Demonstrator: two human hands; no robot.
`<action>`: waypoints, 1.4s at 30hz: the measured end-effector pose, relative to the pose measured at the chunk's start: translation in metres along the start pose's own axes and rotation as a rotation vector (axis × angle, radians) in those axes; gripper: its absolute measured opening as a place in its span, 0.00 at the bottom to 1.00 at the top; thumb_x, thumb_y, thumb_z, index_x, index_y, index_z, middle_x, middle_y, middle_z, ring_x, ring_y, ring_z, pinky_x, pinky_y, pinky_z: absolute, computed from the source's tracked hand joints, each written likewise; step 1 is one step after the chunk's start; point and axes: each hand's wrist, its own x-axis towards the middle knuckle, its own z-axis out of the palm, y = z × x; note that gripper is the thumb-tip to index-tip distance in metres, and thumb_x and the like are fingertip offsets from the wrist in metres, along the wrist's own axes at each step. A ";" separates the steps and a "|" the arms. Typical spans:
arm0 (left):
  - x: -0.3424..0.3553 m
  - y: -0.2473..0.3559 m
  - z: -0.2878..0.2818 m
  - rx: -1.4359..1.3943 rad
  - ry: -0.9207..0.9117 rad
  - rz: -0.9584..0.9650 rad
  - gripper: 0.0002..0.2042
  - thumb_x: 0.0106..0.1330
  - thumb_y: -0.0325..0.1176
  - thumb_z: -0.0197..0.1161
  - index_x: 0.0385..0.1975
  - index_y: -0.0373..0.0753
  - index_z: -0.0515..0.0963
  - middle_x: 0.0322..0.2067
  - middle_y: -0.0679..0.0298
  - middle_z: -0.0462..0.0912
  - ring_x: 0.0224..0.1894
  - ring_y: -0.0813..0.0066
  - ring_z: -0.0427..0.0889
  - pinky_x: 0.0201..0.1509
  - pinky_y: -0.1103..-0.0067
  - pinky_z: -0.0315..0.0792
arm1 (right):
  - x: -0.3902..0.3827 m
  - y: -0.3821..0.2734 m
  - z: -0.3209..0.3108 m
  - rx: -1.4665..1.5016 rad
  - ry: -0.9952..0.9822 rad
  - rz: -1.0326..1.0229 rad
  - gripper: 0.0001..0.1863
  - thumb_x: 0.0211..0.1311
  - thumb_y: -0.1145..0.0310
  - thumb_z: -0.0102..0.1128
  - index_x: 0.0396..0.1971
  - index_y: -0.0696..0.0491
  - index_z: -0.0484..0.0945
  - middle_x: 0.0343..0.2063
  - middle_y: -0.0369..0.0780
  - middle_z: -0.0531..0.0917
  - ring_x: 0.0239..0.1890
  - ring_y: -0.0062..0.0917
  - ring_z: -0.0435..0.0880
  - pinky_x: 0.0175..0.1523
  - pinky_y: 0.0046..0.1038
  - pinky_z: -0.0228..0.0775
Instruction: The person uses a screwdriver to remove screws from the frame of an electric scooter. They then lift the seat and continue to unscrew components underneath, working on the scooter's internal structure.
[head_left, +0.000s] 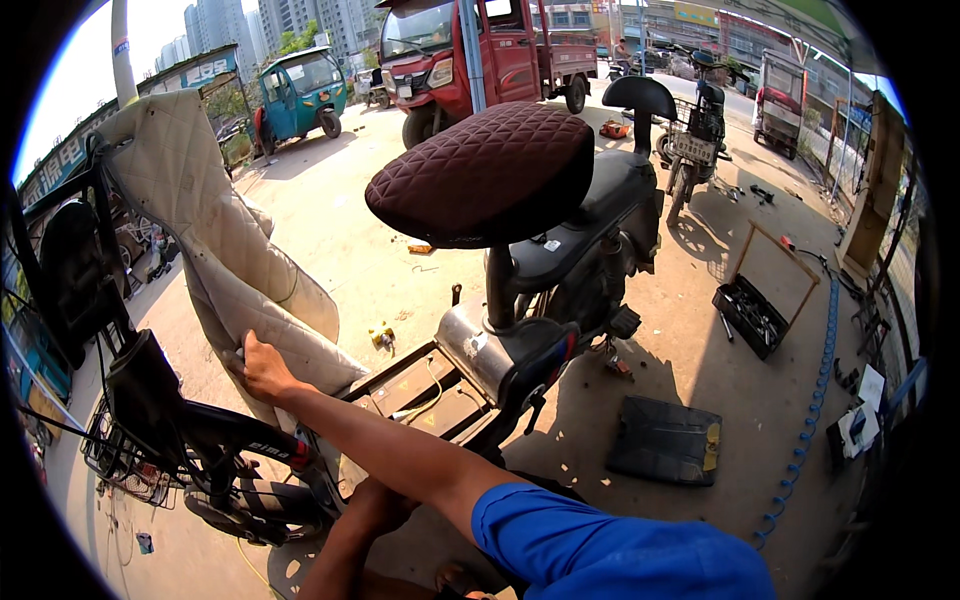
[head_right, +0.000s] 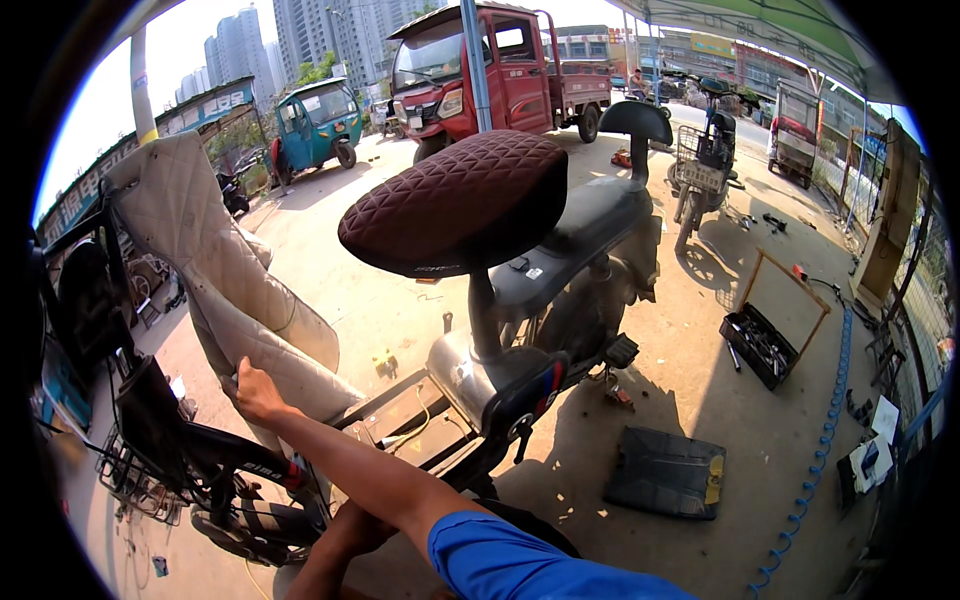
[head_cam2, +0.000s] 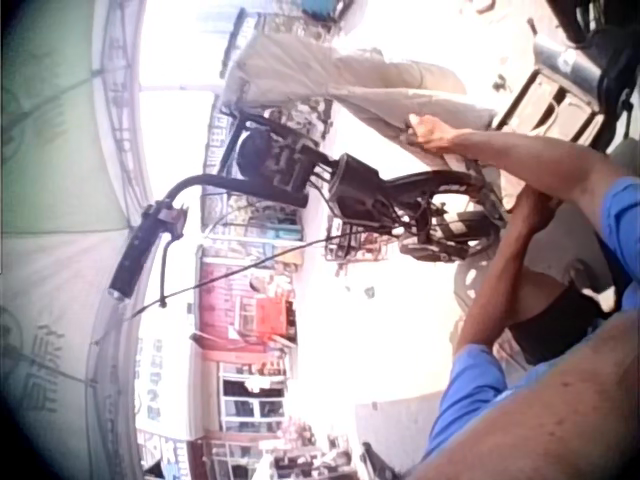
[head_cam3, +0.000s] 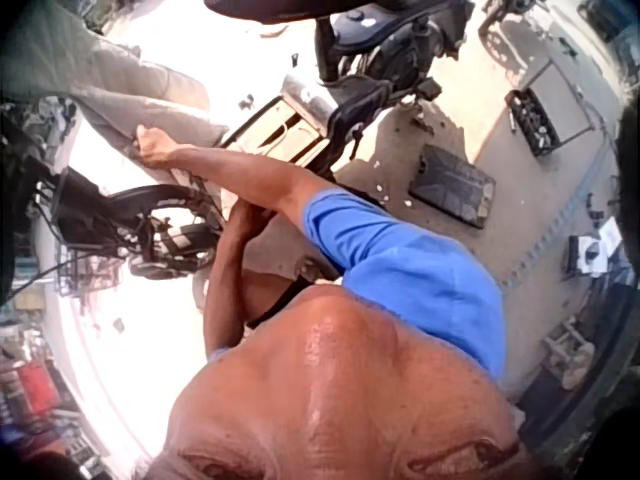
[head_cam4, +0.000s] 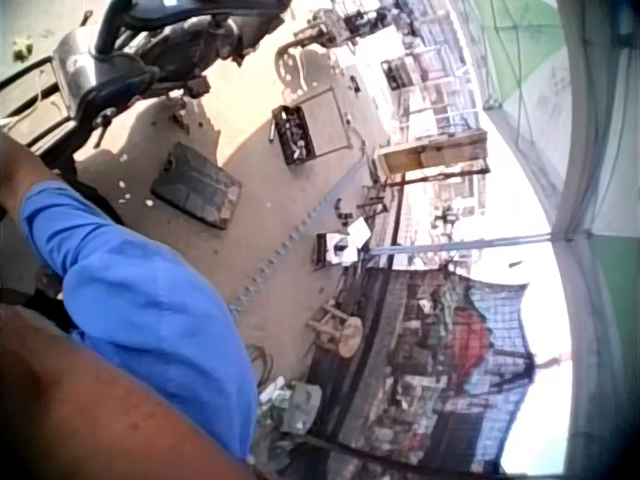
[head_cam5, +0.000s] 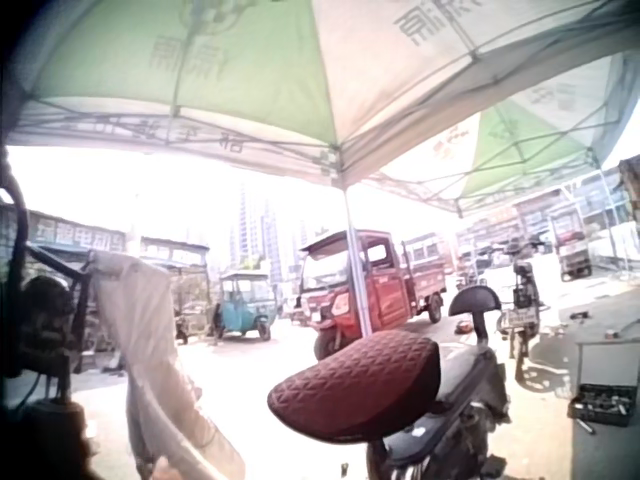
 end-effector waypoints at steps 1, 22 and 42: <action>-0.003 -0.002 0.000 0.022 0.008 -0.018 0.23 0.65 0.39 0.66 0.58 0.36 0.74 0.53 0.45 0.81 0.58 0.47 0.78 0.60 0.64 0.72 | 0.001 -0.002 0.008 -0.105 0.113 -0.042 0.11 0.63 0.71 0.50 0.40 0.64 0.71 0.33 0.60 0.82 0.41 0.59 0.81 0.46 0.51 0.70; -0.015 -0.017 0.000 0.035 0.041 0.034 0.25 0.61 0.40 0.70 0.56 0.36 0.75 0.53 0.49 0.82 0.58 0.53 0.79 0.60 0.66 0.72 | -0.013 -0.037 -0.011 -0.339 -0.032 -0.249 0.07 0.54 0.72 0.63 0.30 0.60 0.79 0.30 0.53 0.81 0.38 0.52 0.81 0.44 0.46 0.74; -0.001 0.021 -0.009 0.073 0.231 0.177 0.27 0.50 0.33 0.78 0.51 0.35 0.77 0.49 0.52 0.83 0.54 0.56 0.81 0.57 0.66 0.73 | -0.026 -0.051 -0.037 -0.168 -0.098 -0.333 0.06 0.49 0.80 0.64 0.29 0.59 0.82 0.30 0.54 0.80 0.36 0.49 0.83 0.41 0.40 0.75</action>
